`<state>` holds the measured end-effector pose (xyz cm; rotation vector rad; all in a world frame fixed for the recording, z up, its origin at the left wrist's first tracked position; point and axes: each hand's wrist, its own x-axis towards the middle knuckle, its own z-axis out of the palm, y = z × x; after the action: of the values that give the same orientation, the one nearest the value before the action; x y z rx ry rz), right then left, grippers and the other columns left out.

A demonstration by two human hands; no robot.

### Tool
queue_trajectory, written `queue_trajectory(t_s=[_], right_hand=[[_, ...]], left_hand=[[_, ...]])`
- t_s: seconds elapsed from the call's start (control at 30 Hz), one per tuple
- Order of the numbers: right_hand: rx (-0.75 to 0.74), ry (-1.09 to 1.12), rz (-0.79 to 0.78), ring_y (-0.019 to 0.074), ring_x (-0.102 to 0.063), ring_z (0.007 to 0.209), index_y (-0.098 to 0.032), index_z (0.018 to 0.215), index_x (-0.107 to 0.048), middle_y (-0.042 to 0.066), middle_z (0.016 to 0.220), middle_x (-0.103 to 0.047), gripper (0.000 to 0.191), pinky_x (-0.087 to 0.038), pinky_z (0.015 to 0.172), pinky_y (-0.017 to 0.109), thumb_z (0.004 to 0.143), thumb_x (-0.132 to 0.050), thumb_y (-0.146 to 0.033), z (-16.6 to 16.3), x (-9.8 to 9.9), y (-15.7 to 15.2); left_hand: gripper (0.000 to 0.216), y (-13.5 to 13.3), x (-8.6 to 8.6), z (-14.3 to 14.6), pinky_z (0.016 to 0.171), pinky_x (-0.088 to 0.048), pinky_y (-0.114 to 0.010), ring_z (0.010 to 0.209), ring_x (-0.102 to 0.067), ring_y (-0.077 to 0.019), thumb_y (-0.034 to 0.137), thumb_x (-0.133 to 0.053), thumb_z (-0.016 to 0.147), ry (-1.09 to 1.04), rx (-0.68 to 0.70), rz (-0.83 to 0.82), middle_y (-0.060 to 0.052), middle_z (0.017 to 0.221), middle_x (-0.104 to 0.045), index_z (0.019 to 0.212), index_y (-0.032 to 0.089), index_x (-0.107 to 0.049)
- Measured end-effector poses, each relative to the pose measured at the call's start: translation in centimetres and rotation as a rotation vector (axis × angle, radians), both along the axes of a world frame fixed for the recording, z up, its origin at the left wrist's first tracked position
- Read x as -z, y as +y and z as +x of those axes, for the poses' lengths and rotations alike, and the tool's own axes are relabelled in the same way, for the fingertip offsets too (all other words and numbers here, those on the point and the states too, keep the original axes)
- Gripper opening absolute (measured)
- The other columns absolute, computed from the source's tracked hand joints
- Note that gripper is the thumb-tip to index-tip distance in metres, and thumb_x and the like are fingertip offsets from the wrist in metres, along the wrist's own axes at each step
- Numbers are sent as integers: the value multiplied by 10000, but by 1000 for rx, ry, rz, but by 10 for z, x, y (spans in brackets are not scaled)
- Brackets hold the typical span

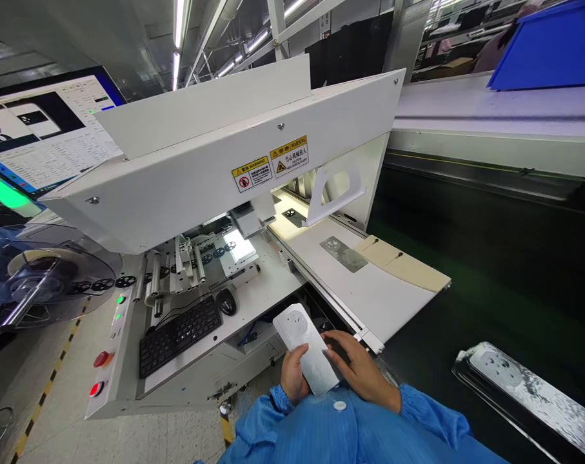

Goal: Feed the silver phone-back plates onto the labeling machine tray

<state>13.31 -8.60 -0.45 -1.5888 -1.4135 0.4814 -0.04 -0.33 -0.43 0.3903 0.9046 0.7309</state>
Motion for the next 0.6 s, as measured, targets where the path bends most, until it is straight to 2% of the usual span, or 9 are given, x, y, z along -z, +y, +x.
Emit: queue_trajectory(t_s=[0.27,0.6], right_hand=[[3,11,-17,252,-532,1125,-191,1208,-547,106,1189,-591,403,-470,955,426,971,-404,-485,-1,1,1],[-2,38,-43,264,-517,1141,-183,1217,-542,117,1201,-582,431,-452,976,450,965,-399,-503,-2,1,1]], left_hand=[[458,1,-2,-1,908,-455,-508,949,-660,-398,265,-827,451,22,-1,-4,-113,705,-721,859,113,-685],[555,1,-8,0,901,-461,-501,945,-664,-407,313,-839,428,-16,43,15,-131,712,-730,912,91,-683]])
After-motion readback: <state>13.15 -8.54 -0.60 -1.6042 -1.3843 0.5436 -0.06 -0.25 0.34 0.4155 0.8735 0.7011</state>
